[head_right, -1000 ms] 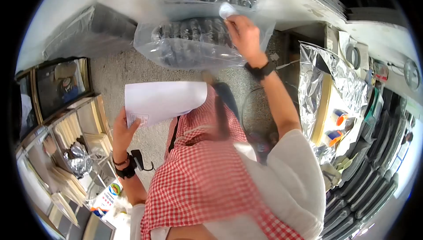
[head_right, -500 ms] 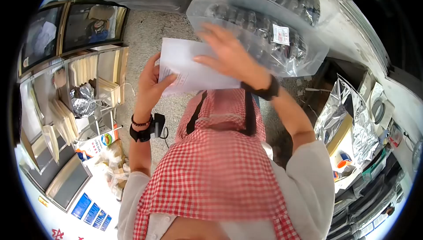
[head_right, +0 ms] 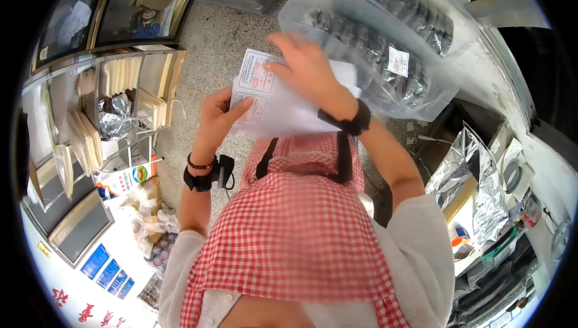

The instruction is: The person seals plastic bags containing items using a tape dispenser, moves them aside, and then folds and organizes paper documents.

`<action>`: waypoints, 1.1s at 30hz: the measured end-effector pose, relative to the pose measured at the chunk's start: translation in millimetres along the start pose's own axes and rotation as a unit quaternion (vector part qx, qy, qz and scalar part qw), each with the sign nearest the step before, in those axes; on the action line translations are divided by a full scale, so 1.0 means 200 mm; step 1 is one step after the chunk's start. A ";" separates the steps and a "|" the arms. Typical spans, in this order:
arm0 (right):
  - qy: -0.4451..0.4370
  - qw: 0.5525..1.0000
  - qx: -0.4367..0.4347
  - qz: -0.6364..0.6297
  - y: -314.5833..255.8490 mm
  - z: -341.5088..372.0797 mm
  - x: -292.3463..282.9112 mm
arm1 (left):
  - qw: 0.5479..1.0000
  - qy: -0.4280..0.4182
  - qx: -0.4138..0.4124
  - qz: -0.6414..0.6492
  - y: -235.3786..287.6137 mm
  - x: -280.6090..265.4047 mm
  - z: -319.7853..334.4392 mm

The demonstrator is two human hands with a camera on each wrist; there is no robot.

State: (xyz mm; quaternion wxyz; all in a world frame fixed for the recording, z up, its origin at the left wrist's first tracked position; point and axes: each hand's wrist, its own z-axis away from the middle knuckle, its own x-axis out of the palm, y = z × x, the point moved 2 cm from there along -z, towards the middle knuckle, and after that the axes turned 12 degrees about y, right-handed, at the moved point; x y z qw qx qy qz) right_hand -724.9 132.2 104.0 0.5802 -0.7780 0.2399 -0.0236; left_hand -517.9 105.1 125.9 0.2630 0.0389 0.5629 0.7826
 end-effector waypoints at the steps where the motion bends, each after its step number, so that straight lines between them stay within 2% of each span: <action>1: 0.053 0.989 -0.117 0.070 -0.04 0.01 0.00 | 1.000 0.016 0.013 0.000 0.00 0.01 -0.01; 2: 0.104 0.957 -0.232 0.140 -0.08 0.02 0.00 | 0.999 0.031 0.028 0.001 0.00 0.03 -0.02; 3: 0.095 0.951 -0.261 0.132 -0.14 0.04 0.02 | 0.998 0.044 0.046 -0.012 0.03 0.05 -0.03; 5: 0.067 0.965 -0.226 0.119 -0.12 0.09 0.06 | 0.995 0.063 0.073 -0.041 0.08 0.08 -0.01; 6: 0.055 0.970 -0.209 0.113 -0.12 0.10 0.07 | 0.986 0.067 0.118 -0.100 0.09 0.08 -0.02; 8: 0.051 0.963 -0.229 0.129 -0.14 0.10 0.06 | 0.952 0.080 0.205 -0.212 0.11 0.09 -0.03; 14: -0.027 0.961 -0.220 0.164 -0.12 0.11 0.03 | 0.927 0.041 0.261 -0.265 0.19 0.13 -0.05; 16: -0.057 0.961 -0.217 0.161 -0.08 0.10 0.02 | 0.935 0.025 0.245 -0.257 0.18 0.14 -0.06; 19: -0.020 0.991 -0.109 0.071 -0.03 0.10 0.00 | 0.946 0.013 0.225 -0.233 0.17 0.16 -0.08; 22: 0.039 0.998 -0.044 -0.011 -0.04 0.10 0.00 | 0.960 0.005 0.186 -0.211 0.18 0.17 -0.09; 24: 0.023 0.995 0.061 -0.079 -0.01 0.13 0.02 | 0.958 0.002 0.182 -0.223 0.20 0.19 -0.08; 26: 0.014 0.967 0.195 -0.166 0.06 0.16 0.00 | 0.945 -0.002 0.218 -0.245 0.22 0.21 -0.08; 28: 0.007 0.891 0.348 -0.292 0.14 0.20 -0.04 | 0.965 -0.056 0.148 -0.209 0.14 0.17 -0.10; 30: 0.068 0.867 0.390 -0.303 0.18 0.19 -0.15 | 0.979 -0.073 0.080 -0.171 0.09 0.13 -0.11; 32: 0.137 0.849 0.423 -0.287 0.21 0.16 -0.30 | 0.984 -0.081 0.075 -0.141 0.09 0.11 -0.12; 33: 0.162 0.859 0.407 -0.266 0.24 0.11 -0.43 | 0.986 -0.081 0.071 -0.127 0.09 0.09 -0.11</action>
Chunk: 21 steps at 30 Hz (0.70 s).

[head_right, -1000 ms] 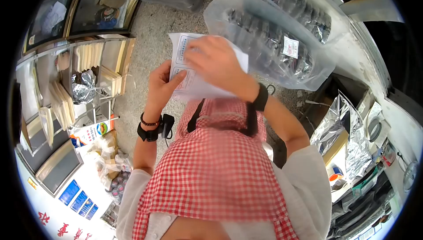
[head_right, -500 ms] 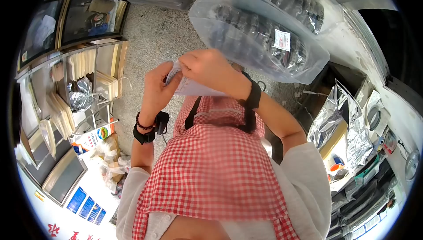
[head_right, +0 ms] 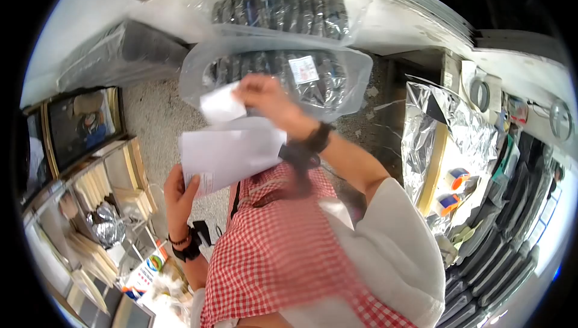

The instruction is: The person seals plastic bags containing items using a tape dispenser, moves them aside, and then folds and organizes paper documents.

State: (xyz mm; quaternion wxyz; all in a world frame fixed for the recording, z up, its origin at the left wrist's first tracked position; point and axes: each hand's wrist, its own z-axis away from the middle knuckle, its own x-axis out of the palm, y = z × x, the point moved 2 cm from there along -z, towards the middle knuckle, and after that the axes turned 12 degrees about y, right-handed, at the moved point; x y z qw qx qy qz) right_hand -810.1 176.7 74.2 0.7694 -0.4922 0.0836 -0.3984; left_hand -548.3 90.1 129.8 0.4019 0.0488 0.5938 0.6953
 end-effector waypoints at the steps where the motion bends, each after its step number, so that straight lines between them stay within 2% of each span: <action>1: 0.023 0.997 -0.055 -0.050 -0.05 -0.08 -0.11 | 0.999 0.009 -0.026 0.026 -0.01 -0.02 0.01; 2: 0.111 0.988 -0.106 -0.008 -0.16 -0.13 -0.21 | 0.997 0.020 -0.052 0.053 -0.03 -0.04 0.02; 3: 0.152 0.965 -0.210 -0.047 -0.22 -0.24 -0.33 | 0.993 0.031 -0.081 0.078 -0.04 -0.05 0.03; 4: 0.226 0.922 -0.312 0.037 -0.31 -0.31 -0.41 | 0.992 0.032 -0.085 0.094 -0.05 -0.07 0.02; 5: 0.325 0.836 -0.387 0.214 -0.38 -0.38 -0.49 | 0.989 0.035 -0.091 0.108 -0.04 -0.08 0.03; 6: 0.328 0.657 -0.599 0.321 -0.40 -0.50 -0.57 | 0.987 0.039 -0.098 0.121 -0.04 -0.09 0.03; 7: 0.302 0.546 -0.622 0.473 -0.41 -0.56 -0.62 | 0.985 0.054 -0.104 0.126 -0.02 -0.09 0.02; 9: 0.194 0.493 -0.571 0.627 -0.30 -0.74 -0.76 | 0.981 0.084 -0.116 0.134 0.02 -0.09 0.01; 10: 0.152 0.500 -0.498 0.692 -0.24 -0.79 -0.79 | 0.981 0.088 -0.113 0.132 0.02 -0.09 0.01; 13: 0.127 0.575 -0.486 0.646 -0.18 -0.78 -0.78 | 0.981 0.096 -0.108 0.131 0.03 -0.12 0.00; 14: 0.107 0.618 -0.388 0.675 -0.19 -0.77 -0.79 | 0.980 0.099 -0.110 0.133 0.03 -0.12 0.00; 17: 0.131 0.464 -0.577 0.659 -0.15 -0.91 -0.87 | 0.979 0.083 -0.120 0.144 0.03 -0.11 -0.02; 18: 0.153 0.478 -0.536 0.679 -0.14 -0.91 -0.85 | 0.978 0.074 -0.123 0.149 0.03 -0.10 -0.03; 21: 0.174 0.467 -0.519 0.694 -0.12 -0.90 -0.87 | 0.982 0.095 -0.126 0.108 0.02 -0.10 -0.03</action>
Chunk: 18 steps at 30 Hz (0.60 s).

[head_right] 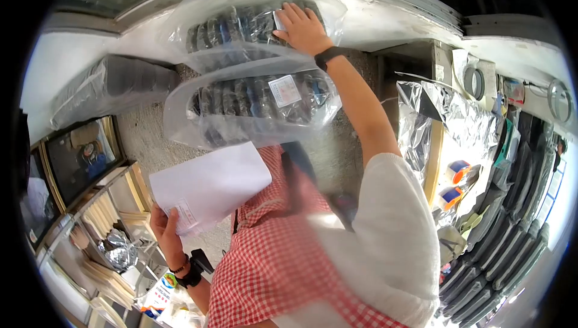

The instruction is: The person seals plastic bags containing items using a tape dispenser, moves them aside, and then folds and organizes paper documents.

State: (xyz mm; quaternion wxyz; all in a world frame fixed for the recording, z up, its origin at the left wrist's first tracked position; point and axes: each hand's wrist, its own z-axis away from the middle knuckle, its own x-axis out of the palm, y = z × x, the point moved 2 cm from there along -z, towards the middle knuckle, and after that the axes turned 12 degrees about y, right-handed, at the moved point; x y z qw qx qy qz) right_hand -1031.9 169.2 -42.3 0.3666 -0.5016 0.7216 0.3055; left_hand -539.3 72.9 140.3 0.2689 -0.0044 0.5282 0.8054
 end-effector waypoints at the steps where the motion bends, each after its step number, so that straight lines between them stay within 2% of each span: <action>1: -0.018 0.998 0.049 -0.029 0.04 -0.02 0.01 | 1.000 -0.002 0.008 -0.001 0.01 0.00 0.00; 2: 0.040 0.992 0.099 -0.064 0.09 -0.02 -0.03 | 1.000 -0.004 0.014 -0.005 0.02 -0.01 0.01; 4: 0.158 0.960 0.191 -0.132 0.19 -0.11 -0.32 | 1.000 -0.012 0.019 0.002 0.02 -0.02 0.00; 6: 0.202 0.926 0.279 -0.157 0.19 -0.09 -0.62 | 1.000 -0.025 0.011 0.014 0.01 -0.04 -0.01; 7: 0.225 0.925 0.274 -0.136 0.14 -0.06 -0.74 | 0.999 -0.036 0.015 0.013 0.00 -0.03 -0.01; 8: 0.202 0.905 0.325 -0.183 0.05 -0.03 -0.82 | 0.999 -0.047 0.021 0.012 0.00 -0.03 -0.01; 9: 0.143 0.865 0.390 -0.283 -0.08 0.04 -0.85 | 0.998 -0.059 0.028 0.011 0.00 -0.02 -0.01; 10: 0.036 0.858 0.371 -0.353 -0.23 0.09 -0.89 | 0.997 -0.066 0.044 0.004 0.00 -0.01 -0.02; 11: -0.083 0.817 0.368 -0.436 -0.39 0.17 -0.91 | 0.995 -0.075 0.061 -0.004 0.02 0.01 -0.02; 12: -0.189 0.787 0.298 -0.505 -0.52 0.23 -0.93 | 0.993 -0.083 0.079 -0.011 0.03 0.04 -0.02; 14: -0.238 0.611 0.310 -0.688 -0.74 0.40 -0.93 | 0.988 -0.095 0.119 -0.019 0.07 0.09 -0.04; 16: -0.189 0.471 0.372 -0.778 -0.86 0.43 -1.04 | 0.984 -0.122 0.129 -0.029 0.08 0.12 -0.05; 17: -0.163 0.392 0.397 -0.814 -0.91 0.45 -1.08 | 0.981 -0.120 0.133 -0.073 0.09 0.14 -0.06; 18: -0.121 0.392 0.414 -0.812 -0.94 0.47 -1.11 | 0.980 -0.121 0.135 -0.077 0.08 0.10 -0.03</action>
